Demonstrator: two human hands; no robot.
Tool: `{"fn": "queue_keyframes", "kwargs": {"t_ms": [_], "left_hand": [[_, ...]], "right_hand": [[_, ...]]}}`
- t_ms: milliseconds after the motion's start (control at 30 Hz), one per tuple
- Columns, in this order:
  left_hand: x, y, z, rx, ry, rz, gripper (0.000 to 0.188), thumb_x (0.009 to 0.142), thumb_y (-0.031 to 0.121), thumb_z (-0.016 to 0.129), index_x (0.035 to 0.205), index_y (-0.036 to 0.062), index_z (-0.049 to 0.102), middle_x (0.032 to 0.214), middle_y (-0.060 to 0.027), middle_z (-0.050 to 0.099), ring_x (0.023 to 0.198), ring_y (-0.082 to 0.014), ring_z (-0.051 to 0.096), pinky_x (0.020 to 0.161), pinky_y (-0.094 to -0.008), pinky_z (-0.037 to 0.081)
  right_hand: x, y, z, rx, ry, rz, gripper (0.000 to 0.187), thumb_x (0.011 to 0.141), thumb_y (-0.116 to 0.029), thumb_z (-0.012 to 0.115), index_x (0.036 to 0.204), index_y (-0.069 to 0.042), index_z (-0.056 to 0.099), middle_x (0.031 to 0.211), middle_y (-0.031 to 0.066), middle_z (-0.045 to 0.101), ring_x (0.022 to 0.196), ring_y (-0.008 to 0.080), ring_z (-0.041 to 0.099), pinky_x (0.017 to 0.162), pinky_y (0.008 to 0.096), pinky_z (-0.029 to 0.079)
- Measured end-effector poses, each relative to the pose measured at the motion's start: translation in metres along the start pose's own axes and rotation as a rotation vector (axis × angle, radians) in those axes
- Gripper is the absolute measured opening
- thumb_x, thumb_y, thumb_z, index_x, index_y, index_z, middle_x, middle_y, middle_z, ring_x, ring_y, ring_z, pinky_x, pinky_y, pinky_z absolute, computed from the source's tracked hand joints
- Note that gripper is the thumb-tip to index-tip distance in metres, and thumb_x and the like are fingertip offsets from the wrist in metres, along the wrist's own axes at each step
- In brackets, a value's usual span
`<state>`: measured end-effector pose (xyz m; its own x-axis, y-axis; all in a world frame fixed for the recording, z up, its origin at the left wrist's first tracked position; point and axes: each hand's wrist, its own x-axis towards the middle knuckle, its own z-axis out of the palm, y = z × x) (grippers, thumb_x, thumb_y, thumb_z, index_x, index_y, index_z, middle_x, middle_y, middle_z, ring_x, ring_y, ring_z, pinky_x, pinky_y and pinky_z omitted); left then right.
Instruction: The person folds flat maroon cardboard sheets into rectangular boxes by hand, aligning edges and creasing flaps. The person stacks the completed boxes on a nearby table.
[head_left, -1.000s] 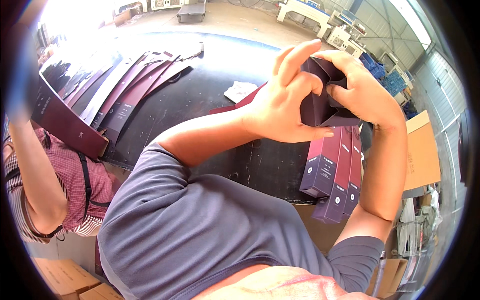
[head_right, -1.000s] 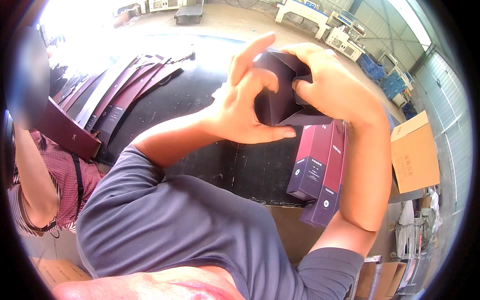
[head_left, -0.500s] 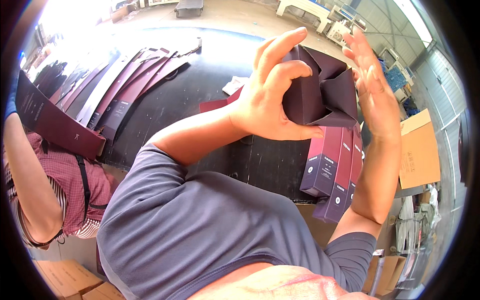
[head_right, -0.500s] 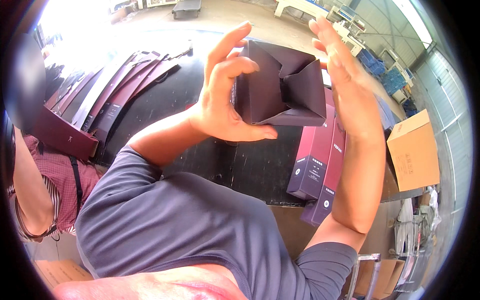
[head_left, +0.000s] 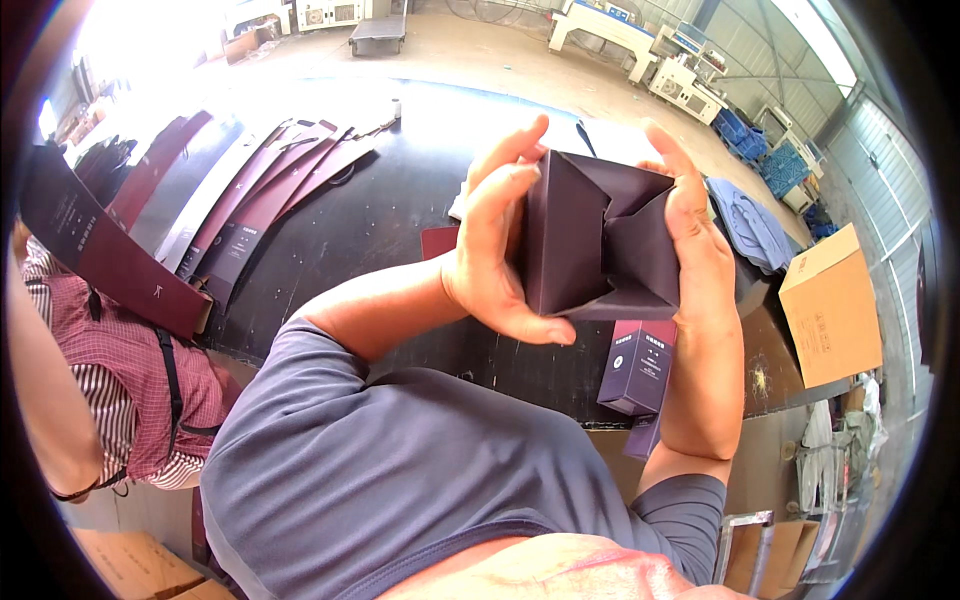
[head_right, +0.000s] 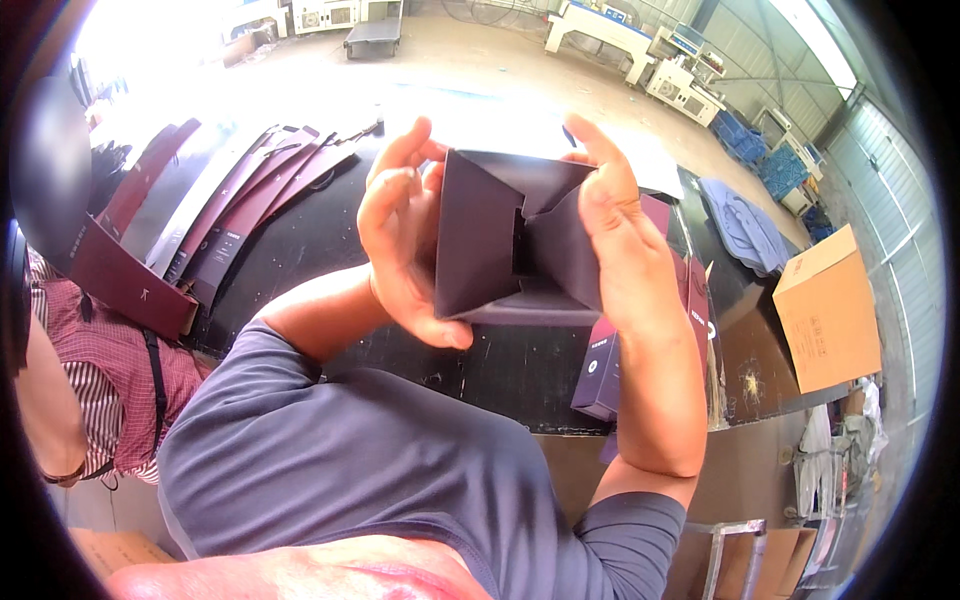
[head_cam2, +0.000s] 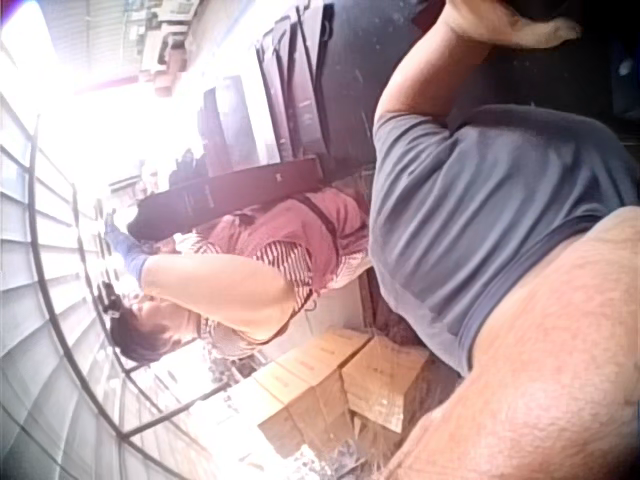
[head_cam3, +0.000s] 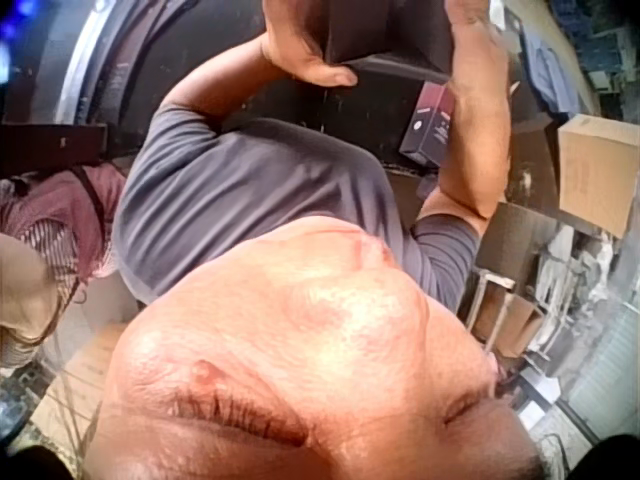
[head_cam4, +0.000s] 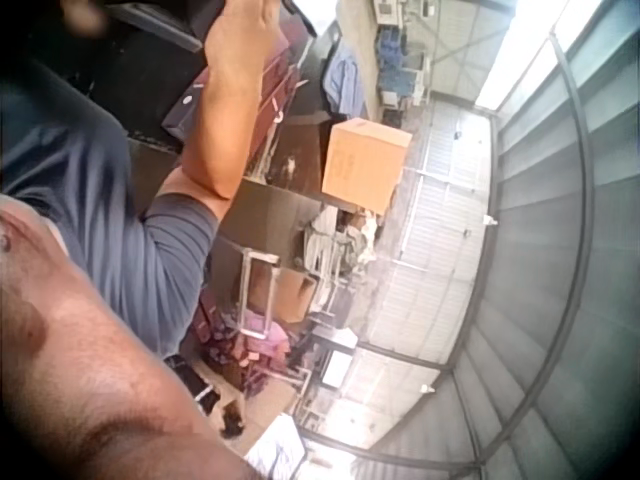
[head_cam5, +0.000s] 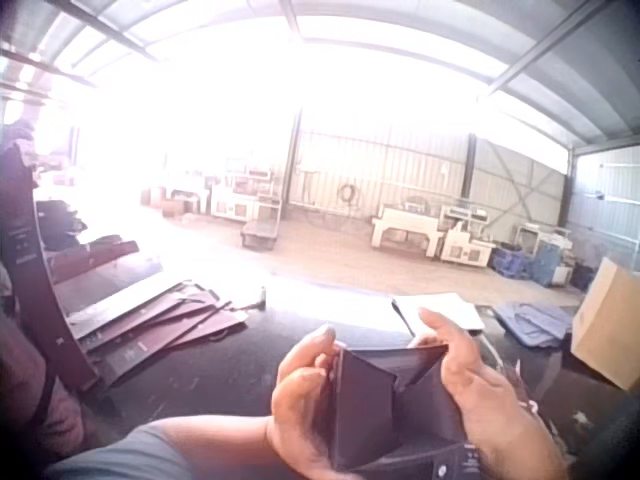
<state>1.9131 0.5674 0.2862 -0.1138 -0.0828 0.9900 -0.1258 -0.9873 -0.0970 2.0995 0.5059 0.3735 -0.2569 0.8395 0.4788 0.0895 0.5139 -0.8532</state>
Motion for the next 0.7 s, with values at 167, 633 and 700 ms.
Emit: {"fn": "queue_keyframes", "kwargs": {"t_ms": [167,633,700], "left_hand": [[-0.007,0.015,0.000,0.147,-0.095,-0.025,0.107,0.069,0.069,0.076,0.138,-0.0023,0.036,0.145,-0.0356,0.036,0.132,-0.0429,0.038,0.109,-0.0546,0.026],[-0.008,0.007,-0.005,0.077,-0.169,0.085,0.114,0.072,0.061,0.081,0.153,0.0075,0.022,0.158,-0.0269,0.014,0.133,-0.0365,0.036,0.107,-0.0482,0.038],[-0.008,0.004,0.001,0.091,-0.115,0.176,0.107,0.075,0.064,0.077,0.152,0.0088,0.027,0.155,-0.0275,0.021,0.132,-0.0377,0.037,0.107,-0.0484,0.038]], "right_hand": [[0.002,-0.015,-0.009,-0.579,-0.201,-0.059,0.051,0.098,-0.018,0.058,0.146,-0.005,0.044,0.134,0.0141,0.051,0.127,0.0235,0.046,0.112,0.0346,0.030],[-0.029,0.016,0.000,0.029,-0.093,-0.130,0.091,0.081,-0.023,0.062,0.159,-0.007,0.017,0.146,0.0161,0.039,0.135,0.0273,0.040,0.114,0.0401,0.026],[-0.034,0.019,-0.002,-0.115,-0.113,-0.221,0.095,0.080,-0.027,0.064,0.159,-0.007,0.015,0.147,0.0181,0.040,0.134,0.0288,0.041,0.113,0.0406,0.028]]}}
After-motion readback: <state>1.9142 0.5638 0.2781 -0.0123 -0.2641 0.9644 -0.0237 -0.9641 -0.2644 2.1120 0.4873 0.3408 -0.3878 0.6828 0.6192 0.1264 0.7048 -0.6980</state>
